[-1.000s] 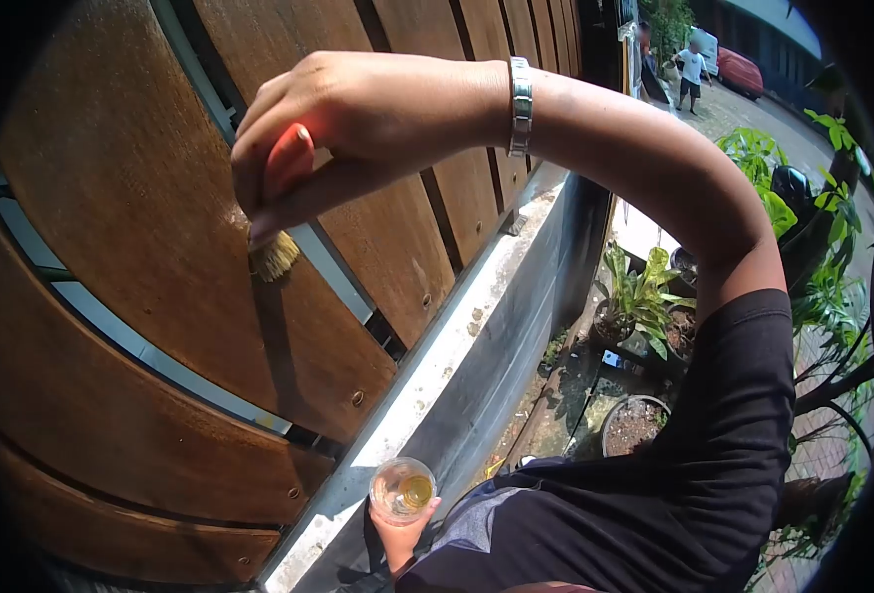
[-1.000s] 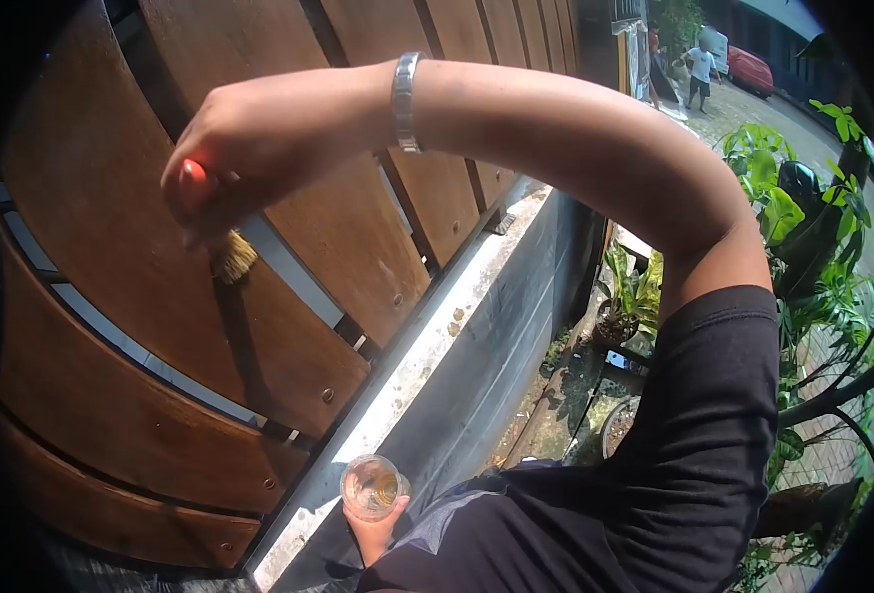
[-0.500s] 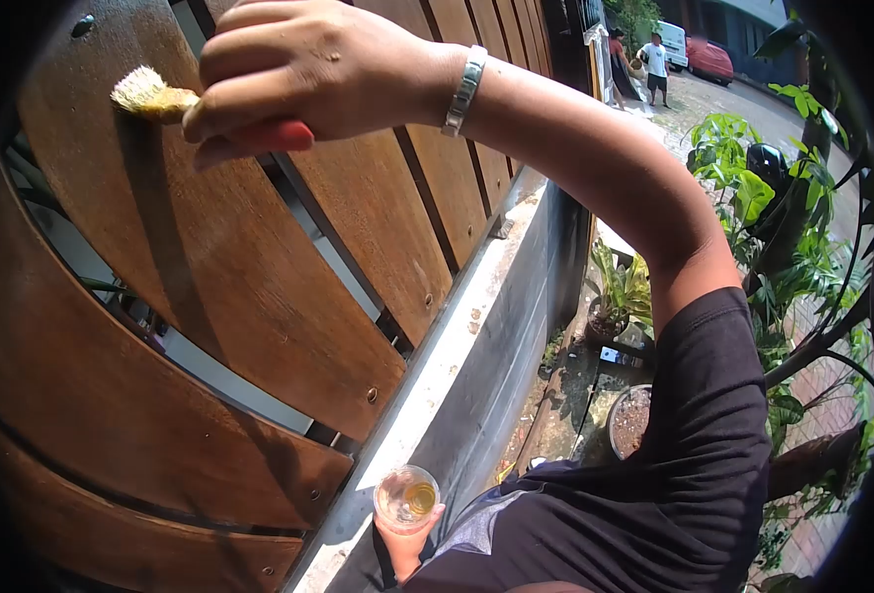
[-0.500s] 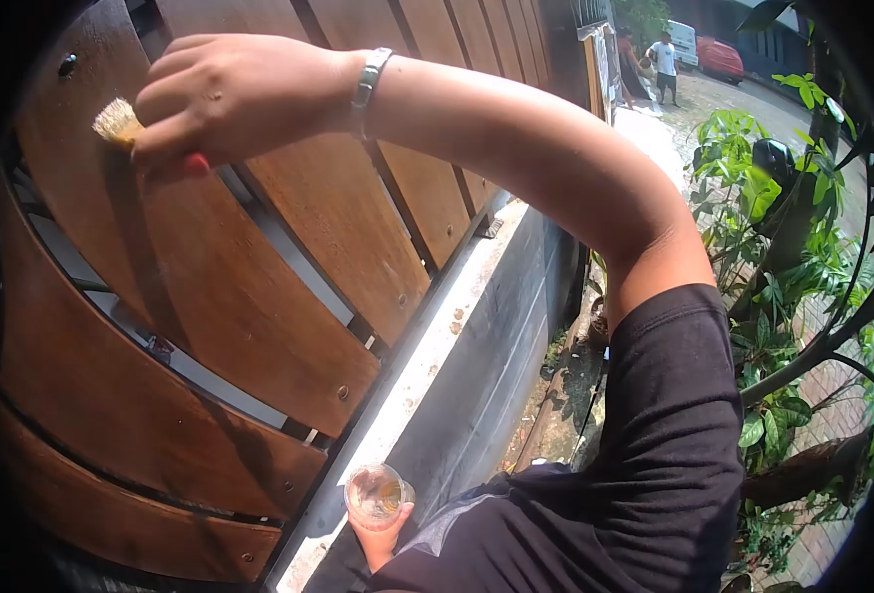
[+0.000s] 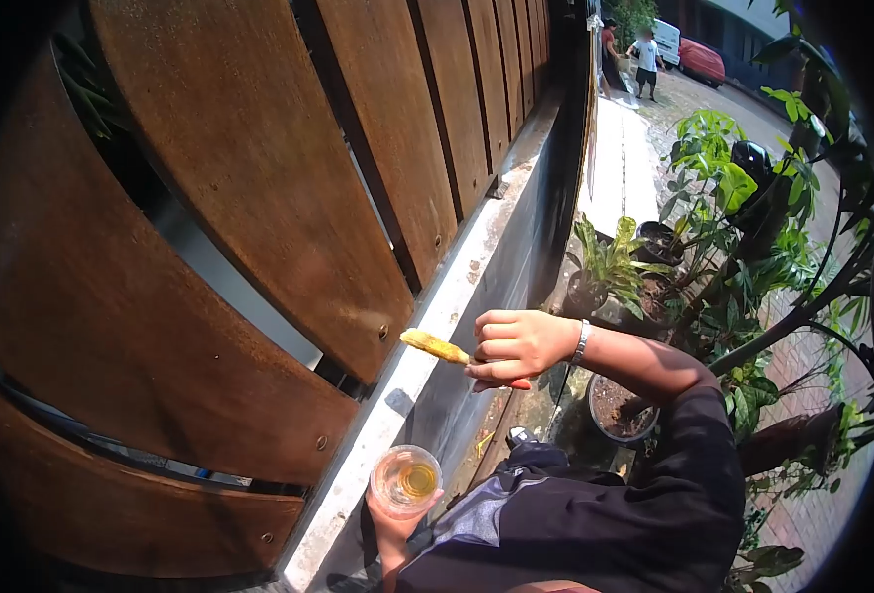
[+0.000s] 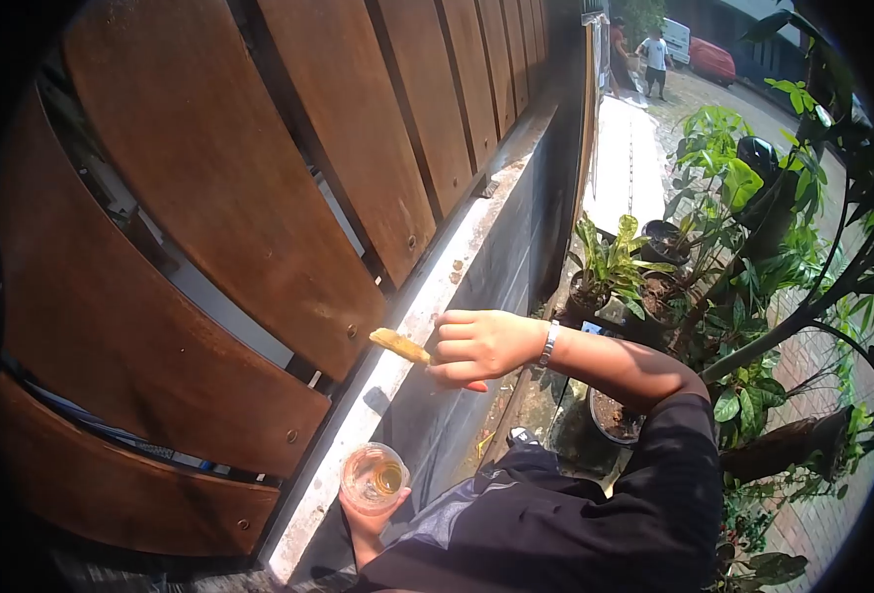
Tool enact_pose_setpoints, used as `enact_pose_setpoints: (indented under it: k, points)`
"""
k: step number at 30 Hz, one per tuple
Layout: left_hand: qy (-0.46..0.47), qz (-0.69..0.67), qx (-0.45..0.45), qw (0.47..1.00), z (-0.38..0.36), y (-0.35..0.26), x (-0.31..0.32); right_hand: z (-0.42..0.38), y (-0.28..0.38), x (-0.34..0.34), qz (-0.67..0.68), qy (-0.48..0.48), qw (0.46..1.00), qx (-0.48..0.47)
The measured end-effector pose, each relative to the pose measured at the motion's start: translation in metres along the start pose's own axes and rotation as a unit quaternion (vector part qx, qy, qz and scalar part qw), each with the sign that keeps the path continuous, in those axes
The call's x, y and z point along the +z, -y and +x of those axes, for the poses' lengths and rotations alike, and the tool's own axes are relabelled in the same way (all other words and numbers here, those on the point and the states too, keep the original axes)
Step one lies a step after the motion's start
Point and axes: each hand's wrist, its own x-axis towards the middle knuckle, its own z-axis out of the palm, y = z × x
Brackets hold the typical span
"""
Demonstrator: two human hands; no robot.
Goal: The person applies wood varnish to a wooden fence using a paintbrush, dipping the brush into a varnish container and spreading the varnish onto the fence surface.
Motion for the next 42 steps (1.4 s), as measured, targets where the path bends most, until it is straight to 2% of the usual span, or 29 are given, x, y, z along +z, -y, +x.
enact_pose_setpoints:
  k: [1, 2, 3, 5, 7, 9, 11, 12, 14, 16, 18, 20, 22, 23, 26, 28, 29, 33, 37, 42]
  points:
    - [-0.005, -0.001, -0.003, 1.0, -0.003, 0.001, -0.005, -0.003, 0.008, 0.004, 0.026, -0.026, 0.999, 0.03]
    - [0.005, 0.085, 0.026, 0.996, -0.006, 0.003, -0.013, 0.001, 0.017, 0.006, 0.031, -0.026, 0.999, 0.027]
    - [0.015, 0.17, 0.054, 0.984, -0.009, 0.004, -0.017, 0.005, 0.027, 0.005, 0.044, -0.067, 0.995, 0.058]
    - [-0.007, 0.167, 0.021, 0.986, -0.018, 0.001, -0.02, 0.014, 0.046, 0.006, 0.08, -0.129, 0.983, 0.108]
    - [-0.035, 0.149, -0.02, 0.988, -0.029, 0.003, -0.025, 0.02, 0.061, 0.013, 0.132, -0.149, 0.969, 0.146]
    - [-0.046, 0.143, -0.02, 0.988, -0.042, 0.006, -0.034, 0.029, 0.072, 0.021, 0.175, -0.16, 0.957, 0.167]
    - [-0.073, 0.124, -0.002, 0.99, -0.054, 0.006, -0.039, 0.041, 0.08, 0.026, 0.238, -0.219, 0.925, 0.198]
    - [-0.08, 0.126, -0.006, 0.989, -0.06, 0.007, -0.041, 0.045, 0.083, 0.03, 0.246, -0.218, 0.924, 0.194]
    - [-0.095, 0.152, 0.017, 0.984, -0.071, 0.009, -0.05, 0.052, 0.087, 0.036, 0.33, -0.279, 0.879, 0.202]
    - [-0.112, 0.146, 0.007, 0.983, -0.075, 0.006, -0.051, 0.061, 0.09, 0.041, 0.366, -0.276, 0.867, 0.193]
    - [-0.158, 0.18, 0.015, 0.971, -0.081, 0.0, -0.052, 0.075, 0.096, 0.049, 0.444, -0.296, 0.824, 0.19]
    - [-0.202, 0.155, -0.021, 0.967, -0.09, -0.002, -0.051, 0.09, 0.097, 0.052, 0.467, -0.281, 0.819, 0.18]
    - [-0.215, 0.25, 0.013, 0.944, -0.091, -0.011, -0.054, 0.104, 0.098, 0.059, 0.485, -0.239, 0.831, 0.129]
    - [-0.232, 0.277, 0.024, 0.932, -0.093, -0.014, -0.055, 0.111, 0.101, 0.066, 0.51, -0.254, 0.813, 0.118]
    - [-0.267, 0.324, 0.035, 0.907, -0.095, -0.024, -0.06, 0.123, 0.105, 0.08, 0.538, -0.218, 0.807, 0.106]
    - [-0.293, 0.299, 0.033, 0.908, -0.097, -0.033, -0.061, 0.132, 0.112, 0.085, 0.54, -0.214, 0.807, 0.11]
    - [-0.292, 0.337, 0.038, 0.894, -0.102, -0.03, -0.066, 0.137, 0.115, 0.086, 0.539, -0.195, 0.812, 0.109]
    - [-0.297, 0.334, 0.042, 0.894, -0.111, -0.031, -0.069, 0.152, 0.125, 0.091, 0.512, -0.151, 0.842, 0.071]
    - [-0.294, 0.354, 0.05, 0.886, -0.115, -0.036, -0.071, 0.165, 0.134, 0.1, 0.516, -0.119, 0.847, 0.046]
    - [-0.281, 0.383, 0.052, 0.879, -0.114, -0.044, -0.07, 0.18, 0.148, 0.115, 0.485, -0.103, 0.868, -0.035]
